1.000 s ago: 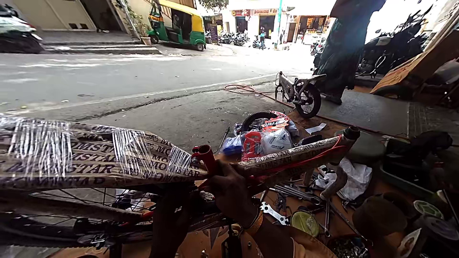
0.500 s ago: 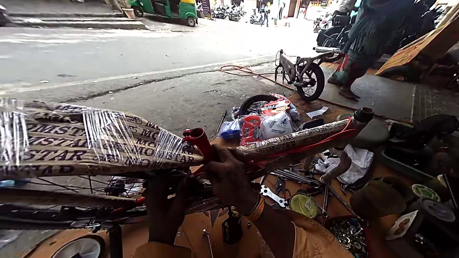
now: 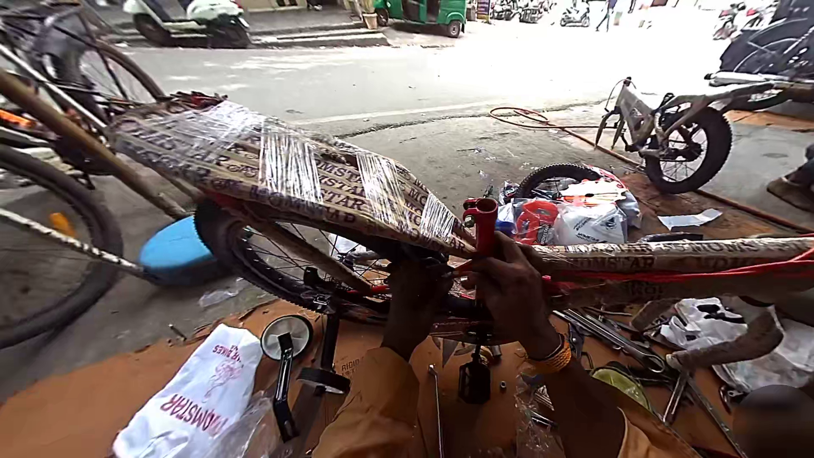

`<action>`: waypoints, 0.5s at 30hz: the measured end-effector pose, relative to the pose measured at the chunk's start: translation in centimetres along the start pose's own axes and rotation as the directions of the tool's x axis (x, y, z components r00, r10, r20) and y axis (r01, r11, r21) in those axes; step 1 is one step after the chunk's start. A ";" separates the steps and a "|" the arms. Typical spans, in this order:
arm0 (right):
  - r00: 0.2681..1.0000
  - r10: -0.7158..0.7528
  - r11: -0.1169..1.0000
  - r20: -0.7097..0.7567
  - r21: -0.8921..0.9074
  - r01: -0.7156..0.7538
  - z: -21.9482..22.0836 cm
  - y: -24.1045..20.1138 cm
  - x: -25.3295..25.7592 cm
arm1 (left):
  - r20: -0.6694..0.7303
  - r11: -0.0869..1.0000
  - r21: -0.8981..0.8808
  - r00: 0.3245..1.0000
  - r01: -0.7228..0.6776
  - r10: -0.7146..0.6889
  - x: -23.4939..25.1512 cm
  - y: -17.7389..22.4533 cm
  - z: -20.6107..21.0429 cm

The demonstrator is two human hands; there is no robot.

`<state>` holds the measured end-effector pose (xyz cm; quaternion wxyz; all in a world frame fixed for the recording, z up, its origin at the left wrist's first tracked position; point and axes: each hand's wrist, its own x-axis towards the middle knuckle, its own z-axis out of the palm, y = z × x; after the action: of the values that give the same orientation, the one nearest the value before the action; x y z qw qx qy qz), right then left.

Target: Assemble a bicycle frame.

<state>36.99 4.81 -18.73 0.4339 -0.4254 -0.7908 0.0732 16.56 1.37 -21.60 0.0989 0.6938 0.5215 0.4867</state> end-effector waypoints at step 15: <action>0.999 0.022 1.000 -0.025 -0.016 -0.023 0.2 0.1 0.2 | -0.014 0.998 -0.056 1.000 0.023 -0.024 0.3 0.2 0.5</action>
<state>36.82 5.03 -18.80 0.4395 -0.4387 -0.7810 0.0664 17.06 1.69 -21.56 0.1199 0.6810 0.5166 0.5050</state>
